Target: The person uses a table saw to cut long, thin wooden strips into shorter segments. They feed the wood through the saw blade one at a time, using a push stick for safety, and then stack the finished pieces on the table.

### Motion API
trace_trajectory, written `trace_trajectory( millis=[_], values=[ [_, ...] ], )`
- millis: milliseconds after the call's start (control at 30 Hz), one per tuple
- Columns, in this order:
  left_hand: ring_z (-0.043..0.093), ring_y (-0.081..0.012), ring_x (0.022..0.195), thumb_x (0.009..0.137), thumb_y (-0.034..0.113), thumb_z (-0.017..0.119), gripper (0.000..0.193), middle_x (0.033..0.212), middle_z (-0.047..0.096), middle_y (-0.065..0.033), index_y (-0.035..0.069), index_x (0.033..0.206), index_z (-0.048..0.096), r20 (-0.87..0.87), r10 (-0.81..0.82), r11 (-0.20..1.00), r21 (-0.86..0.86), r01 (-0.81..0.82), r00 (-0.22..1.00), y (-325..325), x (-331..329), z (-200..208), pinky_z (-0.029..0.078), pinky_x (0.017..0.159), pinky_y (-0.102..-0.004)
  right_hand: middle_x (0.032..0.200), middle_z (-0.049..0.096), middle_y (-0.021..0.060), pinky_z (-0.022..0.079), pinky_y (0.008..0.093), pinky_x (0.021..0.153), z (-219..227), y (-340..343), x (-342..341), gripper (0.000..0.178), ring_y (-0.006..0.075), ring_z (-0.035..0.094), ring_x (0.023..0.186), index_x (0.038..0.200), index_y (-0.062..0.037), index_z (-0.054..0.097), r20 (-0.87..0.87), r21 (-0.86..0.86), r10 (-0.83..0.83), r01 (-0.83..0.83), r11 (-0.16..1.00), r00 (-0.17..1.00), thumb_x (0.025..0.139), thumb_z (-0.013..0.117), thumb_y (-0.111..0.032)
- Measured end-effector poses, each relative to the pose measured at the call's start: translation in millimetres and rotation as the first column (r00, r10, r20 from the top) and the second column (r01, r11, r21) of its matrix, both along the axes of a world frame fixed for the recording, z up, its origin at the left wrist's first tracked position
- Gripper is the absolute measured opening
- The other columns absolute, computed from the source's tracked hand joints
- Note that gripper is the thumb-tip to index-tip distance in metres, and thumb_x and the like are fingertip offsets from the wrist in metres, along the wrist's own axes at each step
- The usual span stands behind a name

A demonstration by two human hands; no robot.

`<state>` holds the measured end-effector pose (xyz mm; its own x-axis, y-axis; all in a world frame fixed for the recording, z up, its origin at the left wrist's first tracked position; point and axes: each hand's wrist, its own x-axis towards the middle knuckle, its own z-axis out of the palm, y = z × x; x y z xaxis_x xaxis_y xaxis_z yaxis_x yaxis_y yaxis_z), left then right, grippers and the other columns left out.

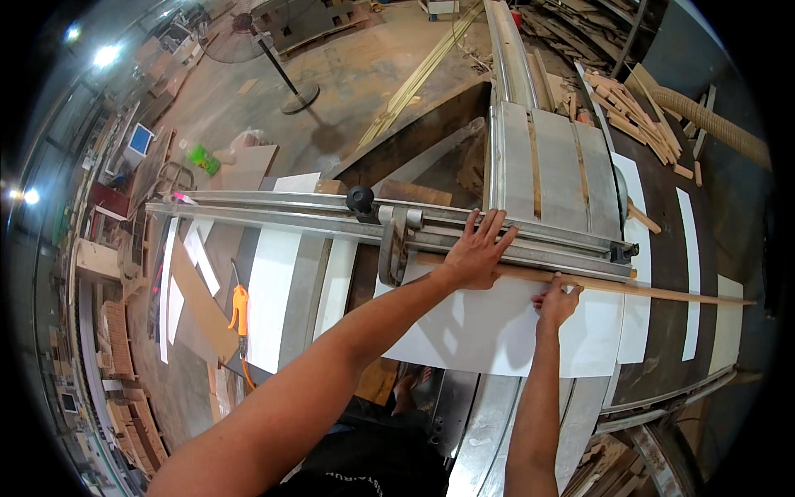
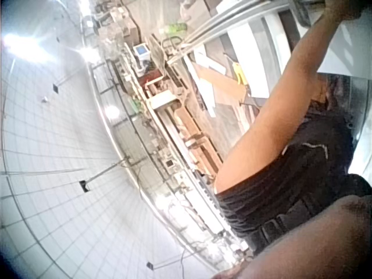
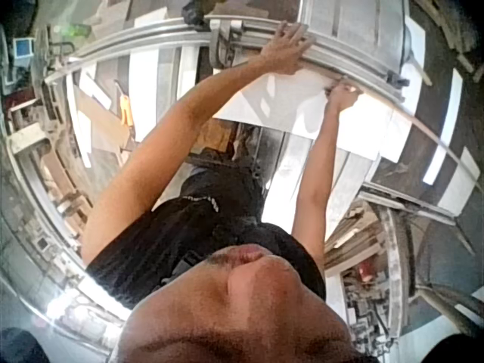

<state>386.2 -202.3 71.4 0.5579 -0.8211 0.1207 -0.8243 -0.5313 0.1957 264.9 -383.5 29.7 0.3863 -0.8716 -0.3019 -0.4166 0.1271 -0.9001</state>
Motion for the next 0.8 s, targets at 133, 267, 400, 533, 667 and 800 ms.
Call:
trace_trajectory(
  millis=[133, 267, 400, 533, 667, 800],
  values=[
    [0.022, -0.0447, 0.150, 0.076, 0.029, 0.076, 0.091, 0.156, 0.027, -0.0308, 0.002, 0.152, 0.034, 0.017, -0.014, 1.000, -0.010, 0.014, 1.000, 1, -2, 1, 0.013, 0.120, -0.0639, 0.063, 0.059, 0.0101, 0.044, 0.0304, 0.035, -1, 7, 0, 0.082, 0.0200, 0.060, 0.045, 0.155, 0.0040, 0.016, 0.042, 0.024, 0.009, -0.010, 1.000, 0.999, 0.099, 0.065, -0.030],
    [0.020, -0.0454, 0.151, 0.074, 0.020, 0.071, 0.089, 0.157, 0.026, -0.0312, 0.000, 0.153, 0.034, 0.025, -0.018, 1.000, 0.000, 0.018, 1.000, 4, 0, 0, 0.011, 0.120, -0.0642, 0.064, 0.058, 0.0098, 0.044, 0.0306, 0.036, -4, 16, 4, 0.089, 0.0203, 0.060, 0.045, 0.159, 0.0028, 0.009, 0.033, 0.040, 0.003, -0.005, 0.999, 0.999, 0.099, 0.066, -0.031],
    [0.016, -0.0456, 0.152, 0.076, 0.029, 0.075, 0.094, 0.159, 0.022, -0.0326, 0.003, 0.154, 0.031, 0.015, -0.016, 0.998, 0.067, 0.015, 1.000, 2, 1, 2, 0.007, 0.122, -0.0633, 0.063, 0.057, 0.0096, 0.045, 0.0311, 0.036, -11, 18, 5, 0.088, 0.0200, 0.059, 0.045, 0.158, 0.0031, 0.011, 0.061, 0.025, -0.008, 0.006, 1.000, 0.998, 0.099, 0.066, -0.030],
    [0.018, -0.0406, 0.153, 0.075, 0.044, 0.080, 0.099, 0.162, 0.023, -0.0270, 0.003, 0.153, 0.035, -0.066, -0.018, 0.999, -0.033, 0.016, 0.998, -6, -3, 4, 0.007, 0.123, -0.0602, 0.061, 0.057, 0.0094, 0.047, 0.0316, 0.036, -28, 10, 5, 0.074, 0.0191, 0.059, 0.043, 0.149, 0.0057, 0.025, 0.035, -0.008, -0.018, 0.018, 1.000, 0.999, 0.099, 0.065, -0.030],
    [0.027, -0.0331, 0.151, 0.077, 0.057, 0.077, 0.092, 0.160, 0.031, -0.0180, 0.002, 0.145, 0.047, 0.122, -0.105, 0.990, -0.084, 0.116, 0.987, 1, 2, -24, 0.019, 0.121, -0.0579, 0.060, 0.059, 0.0097, 0.047, 0.0321, 0.034, -15, 19, 7, 0.060, 0.0184, 0.058, 0.041, 0.139, 0.0070, 0.035, 0.087, -0.015, -0.018, 0.019, 1.000, 0.996, 0.100, 0.064, -0.028],
    [0.036, -0.0316, 0.142, 0.076, 0.052, 0.080, 0.086, 0.147, 0.042, -0.0140, 0.004, 0.140, 0.050, 0.128, -0.055, 0.989, -0.130, 0.072, 0.990, -5, -2, -30, 0.029, 0.115, -0.0527, 0.064, 0.064, 0.0137, 0.048, 0.0336, 0.037, 4, 22, 4, 0.087, 0.0205, 0.060, 0.042, 0.156, 0.0119, 0.013, 0.088, 0.008, -0.031, 0.031, 0.999, 0.996, 0.098, 0.066, -0.025]
  ],
)
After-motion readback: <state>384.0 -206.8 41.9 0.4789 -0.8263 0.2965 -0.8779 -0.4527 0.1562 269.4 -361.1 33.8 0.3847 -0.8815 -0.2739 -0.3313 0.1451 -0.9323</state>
